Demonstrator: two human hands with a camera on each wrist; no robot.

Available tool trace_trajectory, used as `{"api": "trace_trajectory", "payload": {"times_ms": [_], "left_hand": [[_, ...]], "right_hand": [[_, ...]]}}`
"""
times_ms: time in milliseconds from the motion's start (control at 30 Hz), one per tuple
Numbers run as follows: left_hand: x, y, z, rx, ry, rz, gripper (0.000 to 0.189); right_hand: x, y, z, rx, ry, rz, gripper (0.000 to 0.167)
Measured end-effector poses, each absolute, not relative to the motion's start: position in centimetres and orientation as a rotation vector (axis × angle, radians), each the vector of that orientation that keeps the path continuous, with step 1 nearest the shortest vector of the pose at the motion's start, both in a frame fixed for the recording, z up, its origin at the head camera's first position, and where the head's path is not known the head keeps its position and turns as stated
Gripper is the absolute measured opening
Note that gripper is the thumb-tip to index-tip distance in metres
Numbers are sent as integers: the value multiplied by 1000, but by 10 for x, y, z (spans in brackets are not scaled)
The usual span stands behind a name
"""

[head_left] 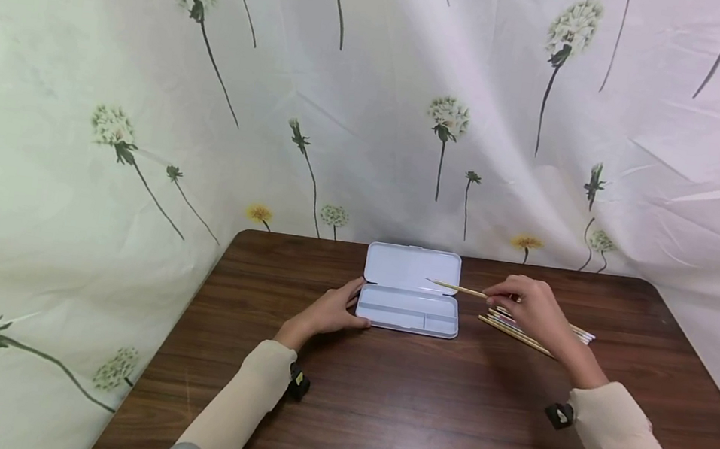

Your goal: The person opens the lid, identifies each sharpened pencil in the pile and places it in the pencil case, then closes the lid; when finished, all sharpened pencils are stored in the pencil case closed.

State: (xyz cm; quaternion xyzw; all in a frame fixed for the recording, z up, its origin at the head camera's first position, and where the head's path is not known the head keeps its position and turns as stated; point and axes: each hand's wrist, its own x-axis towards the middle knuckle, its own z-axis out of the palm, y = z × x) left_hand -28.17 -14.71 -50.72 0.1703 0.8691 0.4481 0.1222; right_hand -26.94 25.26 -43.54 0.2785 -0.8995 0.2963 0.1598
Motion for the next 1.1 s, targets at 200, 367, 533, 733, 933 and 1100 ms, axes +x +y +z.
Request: {"api": "trace_trajectory", "payload": {"times_ms": [200,367,533,733,933,1100], "left_hand": [[-281,-147,-507,488,2540,1291,100],[-282,-148,-508,491,2542,1301,100],[-283,-148,-509,494,2536,1311,100],[-282,-147,-507,483,2538,1304,100],[-281,-147,-507,474,2527,1313,100],[-280,-147,-506,471,2523,1309,101]], "right_hand": [[-282,228,-429,837,-2585,860,13],[-291,208,-427,863,-2596,885,11],[-300,190,-428,871,-2619,924,8],[-309,172,-435,876,-2661,929,7],[-318,161,-448,873,-2723,946,9],[-323,155,-458,855,-2772,953,9]]}}
